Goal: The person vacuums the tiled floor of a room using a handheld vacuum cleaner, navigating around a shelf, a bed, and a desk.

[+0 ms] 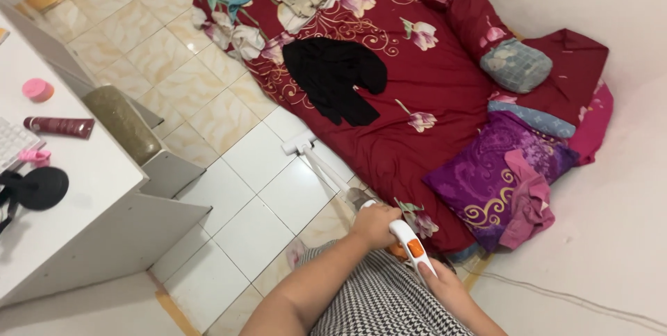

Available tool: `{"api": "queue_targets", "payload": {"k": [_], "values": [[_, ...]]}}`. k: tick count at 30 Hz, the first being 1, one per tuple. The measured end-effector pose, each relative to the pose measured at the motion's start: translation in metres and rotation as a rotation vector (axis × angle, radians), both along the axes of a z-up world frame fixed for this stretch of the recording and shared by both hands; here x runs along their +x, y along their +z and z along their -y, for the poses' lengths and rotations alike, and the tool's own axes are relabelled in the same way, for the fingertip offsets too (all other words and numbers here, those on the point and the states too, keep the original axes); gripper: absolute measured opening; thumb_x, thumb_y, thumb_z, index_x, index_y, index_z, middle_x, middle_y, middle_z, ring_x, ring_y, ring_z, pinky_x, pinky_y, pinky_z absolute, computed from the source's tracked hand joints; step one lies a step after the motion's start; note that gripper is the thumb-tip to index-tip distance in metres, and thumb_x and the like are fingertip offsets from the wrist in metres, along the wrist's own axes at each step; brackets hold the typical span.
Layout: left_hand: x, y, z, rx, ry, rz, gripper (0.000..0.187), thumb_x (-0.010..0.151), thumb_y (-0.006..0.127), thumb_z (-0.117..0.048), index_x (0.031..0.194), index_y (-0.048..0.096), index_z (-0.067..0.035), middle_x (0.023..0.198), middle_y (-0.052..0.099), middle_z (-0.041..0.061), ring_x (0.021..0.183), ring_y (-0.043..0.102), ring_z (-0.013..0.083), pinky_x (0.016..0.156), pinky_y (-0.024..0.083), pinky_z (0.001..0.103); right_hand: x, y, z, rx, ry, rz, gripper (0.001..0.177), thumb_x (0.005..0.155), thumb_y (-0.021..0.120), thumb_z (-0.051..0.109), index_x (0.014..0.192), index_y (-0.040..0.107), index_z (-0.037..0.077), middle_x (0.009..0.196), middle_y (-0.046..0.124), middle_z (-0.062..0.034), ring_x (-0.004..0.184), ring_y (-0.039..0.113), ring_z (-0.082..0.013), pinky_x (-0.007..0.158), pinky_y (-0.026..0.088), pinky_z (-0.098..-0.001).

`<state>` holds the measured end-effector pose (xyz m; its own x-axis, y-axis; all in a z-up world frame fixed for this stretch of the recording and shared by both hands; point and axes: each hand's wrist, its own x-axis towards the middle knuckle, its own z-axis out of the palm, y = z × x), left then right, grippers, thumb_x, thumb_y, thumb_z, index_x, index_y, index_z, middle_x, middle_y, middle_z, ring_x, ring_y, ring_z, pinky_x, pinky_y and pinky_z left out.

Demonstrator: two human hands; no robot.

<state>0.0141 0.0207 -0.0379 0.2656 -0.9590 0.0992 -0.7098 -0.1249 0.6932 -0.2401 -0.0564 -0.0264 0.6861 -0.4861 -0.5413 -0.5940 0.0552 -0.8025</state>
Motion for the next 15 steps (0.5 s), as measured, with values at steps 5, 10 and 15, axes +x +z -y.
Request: {"api": "queue_targets", "payload": {"k": [5,10,15], "values": [[-0.023,0.01,-0.012,-0.002,-0.08,-0.021,0.032,0.069,0.08,-0.037,0.088,0.065,-0.016,0.089,0.072,0.008,0.091,0.069,0.0314,0.079,0.054,0.046,-0.042,-0.001,-0.028,0.023,-0.086,-0.095,0.05,0.101,0.052,0.042,0.124,0.069,0.001,0.098,0.07,-0.0031,0.093,0.06,-0.0116,0.087,0.05,-0.028],[-0.042,0.016,-0.032,-0.003,-0.179,-0.056,0.032,0.071,0.079,-0.04,0.088,0.065,-0.016,0.089,0.072,0.008,0.091,0.069,0.0317,0.081,0.054,0.046,-0.067,0.01,-0.074,-0.028,-0.167,-0.164,0.048,0.1,0.052,0.042,0.124,0.068,0.003,0.098,0.072,-0.0029,0.095,0.062,-0.0109,0.089,0.05,-0.0266],[-0.049,0.024,-0.068,0.073,-0.269,-0.043,0.036,0.066,0.078,-0.039,0.09,0.066,-0.015,0.092,0.073,0.01,0.095,0.069,0.0324,0.081,0.054,0.046,-0.065,0.044,-0.118,0.063,-0.254,-0.239,0.048,0.1,0.052,0.041,0.123,0.069,0.002,0.085,0.07,-0.004,0.076,0.062,-0.0122,0.073,0.053,-0.0282]]}}
